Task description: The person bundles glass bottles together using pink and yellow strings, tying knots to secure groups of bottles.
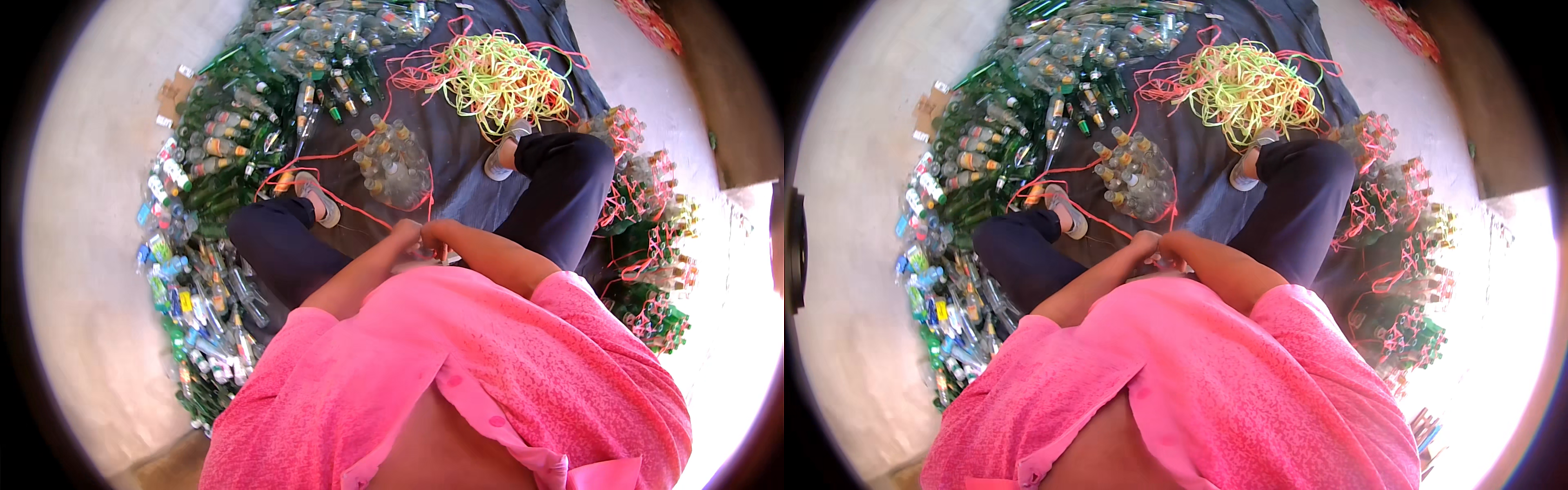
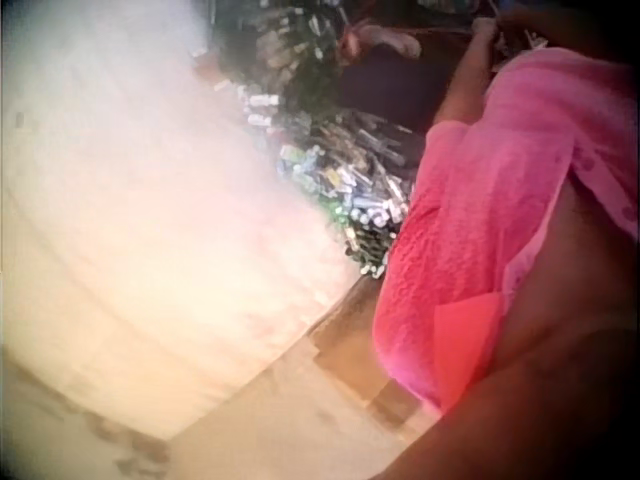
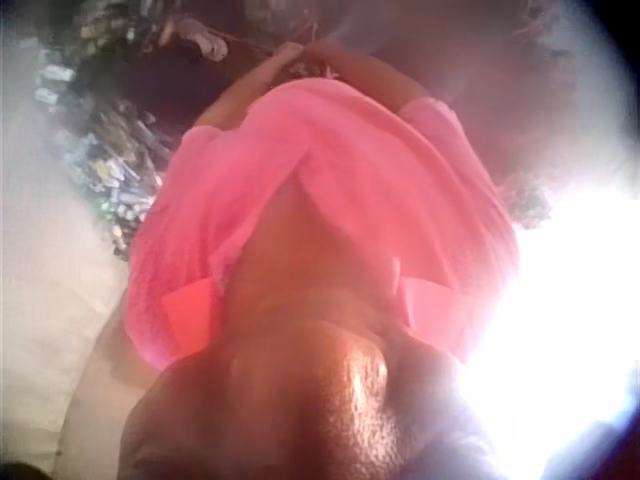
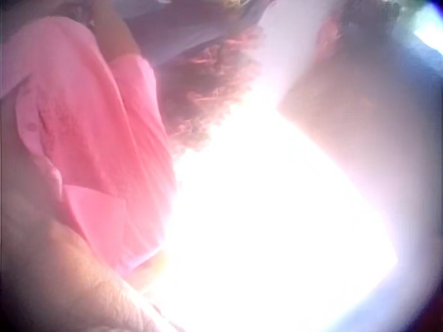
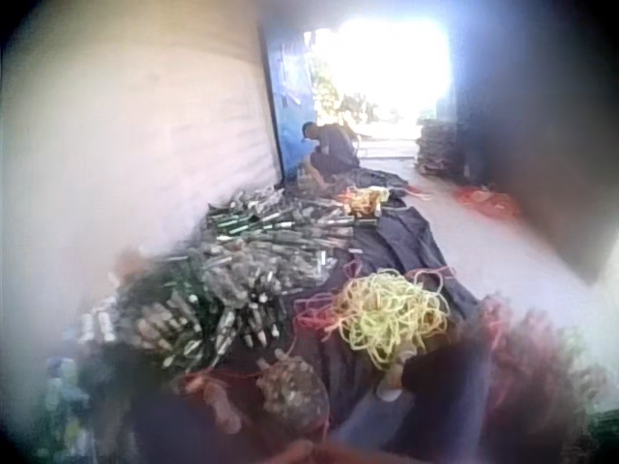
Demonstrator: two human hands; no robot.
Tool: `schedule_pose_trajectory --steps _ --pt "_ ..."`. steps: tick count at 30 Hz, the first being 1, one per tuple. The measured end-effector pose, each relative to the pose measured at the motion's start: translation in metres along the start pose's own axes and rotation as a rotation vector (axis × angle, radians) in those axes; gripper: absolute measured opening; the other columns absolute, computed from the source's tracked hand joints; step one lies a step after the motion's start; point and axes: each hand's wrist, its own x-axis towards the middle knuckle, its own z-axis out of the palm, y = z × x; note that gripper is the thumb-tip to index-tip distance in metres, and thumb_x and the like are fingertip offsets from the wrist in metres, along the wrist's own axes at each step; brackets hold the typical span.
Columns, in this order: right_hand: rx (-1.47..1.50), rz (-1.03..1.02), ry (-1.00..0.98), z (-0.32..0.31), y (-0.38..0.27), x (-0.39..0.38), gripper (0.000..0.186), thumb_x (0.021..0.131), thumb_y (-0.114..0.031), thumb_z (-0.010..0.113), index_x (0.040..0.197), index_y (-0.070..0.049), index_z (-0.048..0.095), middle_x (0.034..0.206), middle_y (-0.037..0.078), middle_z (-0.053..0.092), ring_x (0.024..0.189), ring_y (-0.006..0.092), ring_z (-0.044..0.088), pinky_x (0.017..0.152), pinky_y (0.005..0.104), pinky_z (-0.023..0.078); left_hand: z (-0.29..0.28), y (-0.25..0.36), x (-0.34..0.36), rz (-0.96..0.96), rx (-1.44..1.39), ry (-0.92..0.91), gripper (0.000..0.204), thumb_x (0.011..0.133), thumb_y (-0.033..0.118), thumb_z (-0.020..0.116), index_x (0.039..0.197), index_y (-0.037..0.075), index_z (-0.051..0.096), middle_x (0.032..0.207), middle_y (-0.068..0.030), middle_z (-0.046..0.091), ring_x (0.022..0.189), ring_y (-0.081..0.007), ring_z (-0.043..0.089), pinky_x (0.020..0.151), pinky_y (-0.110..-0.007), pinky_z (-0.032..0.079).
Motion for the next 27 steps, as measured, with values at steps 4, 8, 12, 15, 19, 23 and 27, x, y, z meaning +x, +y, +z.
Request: schedule_pose_trajectory --steps 4,8,12,15,19,23,27 --pt "0.227 0.043 0.052 0.006 0.000 0.002 0.024 0.084 -0.016 0.068 0.106 -0.006 0.068 0.108 0.011 0.069 0.093 0.0221 0.068 0.080 0.0383 0.056 0.001 0.013 0.030 -0.144 -0.218 -0.020 0.023 0.088 0.020 0.052 0.080 0.004 0.067 0.069 -0.0087 0.064 0.058 -0.0226 0.064 0.049 -0.041 0.049" --pt "0.420 0.097 0.123 0.016 0.008 0.005 0.014 0.085 -0.013 0.063 0.092 -0.002 0.070 0.097 0.013 0.070 0.080 0.0232 0.070 0.072 0.0391 0.057 0.009 0.039 0.046 -0.261 -0.693 -0.056 0.018 0.091 0.020 0.056 0.097 0.005 0.065 0.077 -0.0094 0.067 0.064 -0.0248 0.067 0.059 -0.041 0.054" --pt "0.594 0.142 0.054 0.018 0.025 -0.008 0.016 0.083 -0.009 0.062 0.096 -0.002 0.068 0.090 0.013 0.070 0.074 0.0249 0.071 0.066 0.0386 0.057 0.010 0.054 0.065 -0.353 -0.777 0.025 0.017 0.093 0.020 0.055 0.104 0.011 0.064 0.081 -0.0069 0.066 0.073 -0.0226 0.066 0.062 -0.041 0.051" --pt "0.750 0.150 0.037 0.001 0.064 -0.014 0.014 0.081 -0.011 0.062 0.090 -0.004 0.070 0.084 0.012 0.071 0.074 0.0252 0.071 0.063 0.0388 0.057 0.016 0.050 0.075 -0.232 -0.623 0.062 0.015 0.093 0.019 0.054 0.102 0.013 0.064 0.075 -0.0044 0.062 0.063 -0.0198 0.061 0.052 -0.039 0.046" --pt "0.613 0.536 1.126 -0.029 0.132 0.018 0.022 0.082 -0.022 0.057 0.076 -0.007 0.072 0.071 0.011 0.069 0.064 0.0256 0.068 0.057 0.0414 0.055 0.032 0.045 0.075 -0.153 -0.485 0.139 0.014 0.092 0.017 0.051 0.098 0.015 0.064 0.067 -0.0031 0.057 0.052 -0.0179 0.053 0.043 -0.036 0.038" --pt "0.351 0.079 0.928 -0.060 0.176 0.056 0.020 0.079 -0.022 0.060 0.081 -0.007 0.072 0.074 0.013 0.070 0.063 0.0287 0.067 0.056 0.0415 0.054 0.033 0.053 0.067 -0.035 -0.183 0.230 0.022 0.092 0.017 0.049 0.102 0.010 0.067 0.091 -0.0121 0.068 0.086 -0.0251 0.064 0.073 -0.036 0.048" --pt "1.017 0.165 0.840 -0.076 0.167 0.077 0.023 0.079 -0.025 0.060 0.085 -0.007 0.073 0.079 0.016 0.071 0.073 0.0310 0.069 0.064 0.0382 0.055 0.028 0.058 0.068 0.028 -0.003 0.227 0.021 0.094 0.019 0.050 0.102 0.009 0.067 0.102 -0.0168 0.069 0.094 -0.0327 0.066 0.081 -0.041 0.049"
